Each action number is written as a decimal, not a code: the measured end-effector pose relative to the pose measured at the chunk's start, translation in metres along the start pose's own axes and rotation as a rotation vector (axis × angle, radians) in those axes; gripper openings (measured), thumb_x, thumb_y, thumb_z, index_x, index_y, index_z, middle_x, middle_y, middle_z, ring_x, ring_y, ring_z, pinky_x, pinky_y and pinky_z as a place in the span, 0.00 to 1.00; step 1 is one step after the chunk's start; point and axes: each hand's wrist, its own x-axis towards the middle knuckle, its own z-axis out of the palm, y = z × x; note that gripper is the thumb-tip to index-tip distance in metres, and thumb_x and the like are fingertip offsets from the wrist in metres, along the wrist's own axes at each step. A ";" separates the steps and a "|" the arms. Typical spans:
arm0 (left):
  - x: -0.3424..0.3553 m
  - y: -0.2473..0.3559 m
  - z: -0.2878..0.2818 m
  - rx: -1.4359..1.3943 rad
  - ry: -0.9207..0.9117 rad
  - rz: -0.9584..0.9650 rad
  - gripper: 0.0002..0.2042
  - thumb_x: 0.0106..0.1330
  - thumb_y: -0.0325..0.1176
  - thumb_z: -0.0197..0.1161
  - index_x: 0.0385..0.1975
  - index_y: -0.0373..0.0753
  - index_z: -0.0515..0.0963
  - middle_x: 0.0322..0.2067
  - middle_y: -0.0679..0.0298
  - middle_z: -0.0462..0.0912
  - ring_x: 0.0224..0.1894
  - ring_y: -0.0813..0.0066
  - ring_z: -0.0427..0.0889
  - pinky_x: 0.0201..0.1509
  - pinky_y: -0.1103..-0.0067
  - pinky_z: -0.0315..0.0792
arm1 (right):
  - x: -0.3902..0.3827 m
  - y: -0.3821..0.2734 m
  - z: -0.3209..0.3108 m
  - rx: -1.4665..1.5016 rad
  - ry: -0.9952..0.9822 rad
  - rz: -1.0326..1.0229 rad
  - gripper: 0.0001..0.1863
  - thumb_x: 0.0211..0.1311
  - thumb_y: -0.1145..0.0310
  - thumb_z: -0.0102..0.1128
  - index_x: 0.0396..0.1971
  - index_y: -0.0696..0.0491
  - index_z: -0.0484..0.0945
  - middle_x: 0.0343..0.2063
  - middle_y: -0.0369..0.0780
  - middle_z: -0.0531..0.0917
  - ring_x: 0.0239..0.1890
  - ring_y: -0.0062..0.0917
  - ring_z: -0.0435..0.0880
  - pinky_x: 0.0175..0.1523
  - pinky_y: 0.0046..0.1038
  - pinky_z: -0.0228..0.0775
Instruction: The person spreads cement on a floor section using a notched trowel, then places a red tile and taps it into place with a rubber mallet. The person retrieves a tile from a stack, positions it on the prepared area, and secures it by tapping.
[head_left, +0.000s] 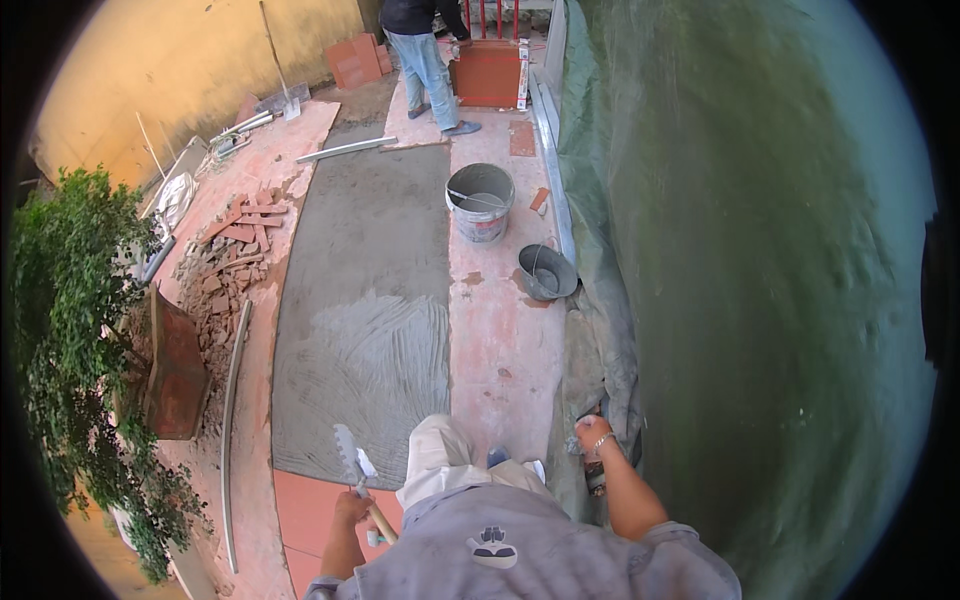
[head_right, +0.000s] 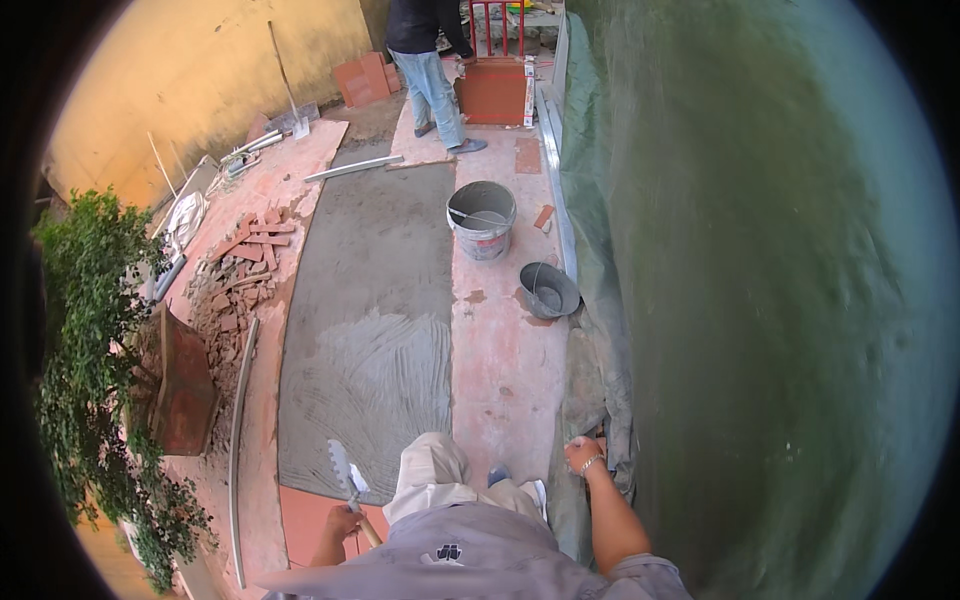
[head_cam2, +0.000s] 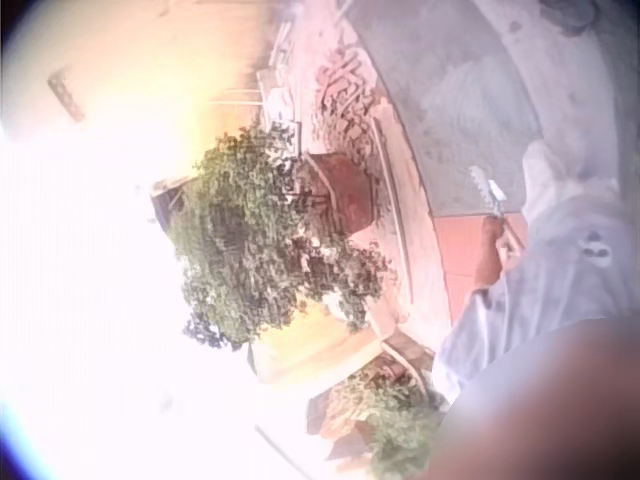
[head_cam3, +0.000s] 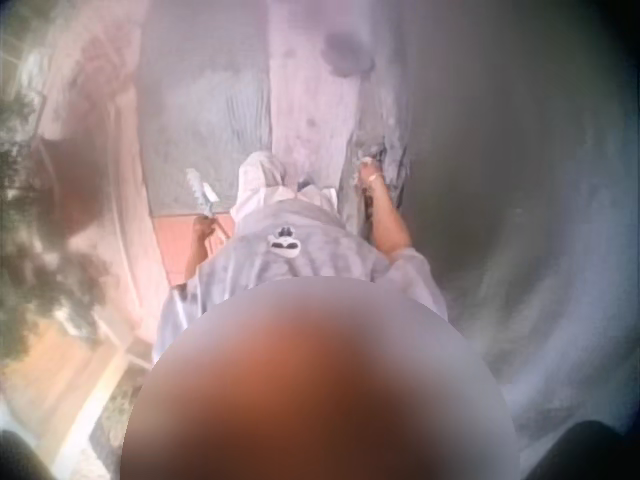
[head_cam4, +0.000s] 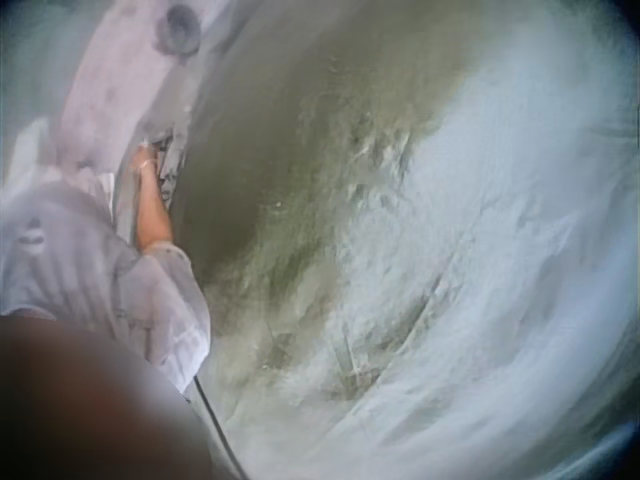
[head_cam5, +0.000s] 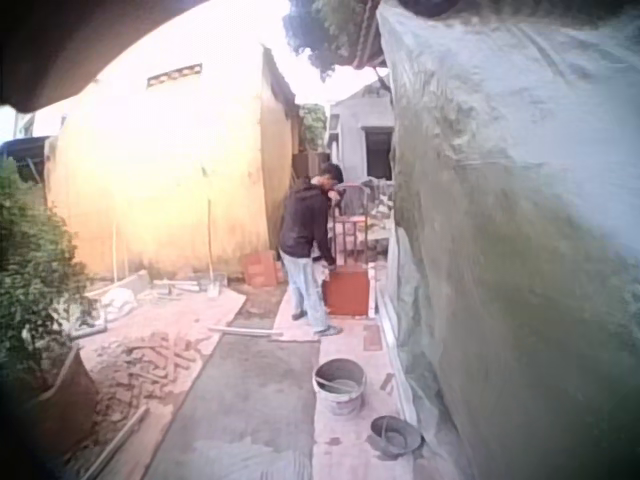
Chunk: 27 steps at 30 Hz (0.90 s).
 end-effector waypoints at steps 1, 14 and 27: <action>0.014 0.026 -0.004 0.040 -0.004 0.002 0.13 0.60 0.36 0.72 0.32 0.31 0.82 0.24 0.58 0.84 0.22 0.72 0.83 0.23 0.76 0.78 | 0.023 -0.015 -0.004 0.031 0.004 -0.007 0.19 0.59 0.56 0.64 0.40 0.56 0.86 0.39 0.48 0.89 0.45 0.39 0.87 0.52 0.35 0.77; 0.271 0.430 -0.071 0.454 -0.212 0.011 0.18 0.60 0.39 0.72 0.41 0.31 0.81 0.30 0.55 0.86 0.25 0.71 0.85 0.25 0.75 0.81 | 0.303 -0.224 -0.020 -0.278 -0.035 0.169 0.19 0.60 0.55 0.61 0.38 0.56 0.86 0.40 0.50 0.87 0.48 0.42 0.86 0.55 0.36 0.76; 0.343 0.535 -0.081 0.725 -0.291 -0.205 0.28 0.57 0.62 0.66 0.47 0.44 0.84 0.30 0.57 0.88 0.38 0.63 0.88 0.45 0.69 0.79 | 0.728 -0.336 -0.002 0.216 0.360 0.435 0.45 0.55 0.49 0.74 0.62 0.68 0.68 0.60 0.54 0.76 0.61 0.39 0.77 0.65 0.36 0.68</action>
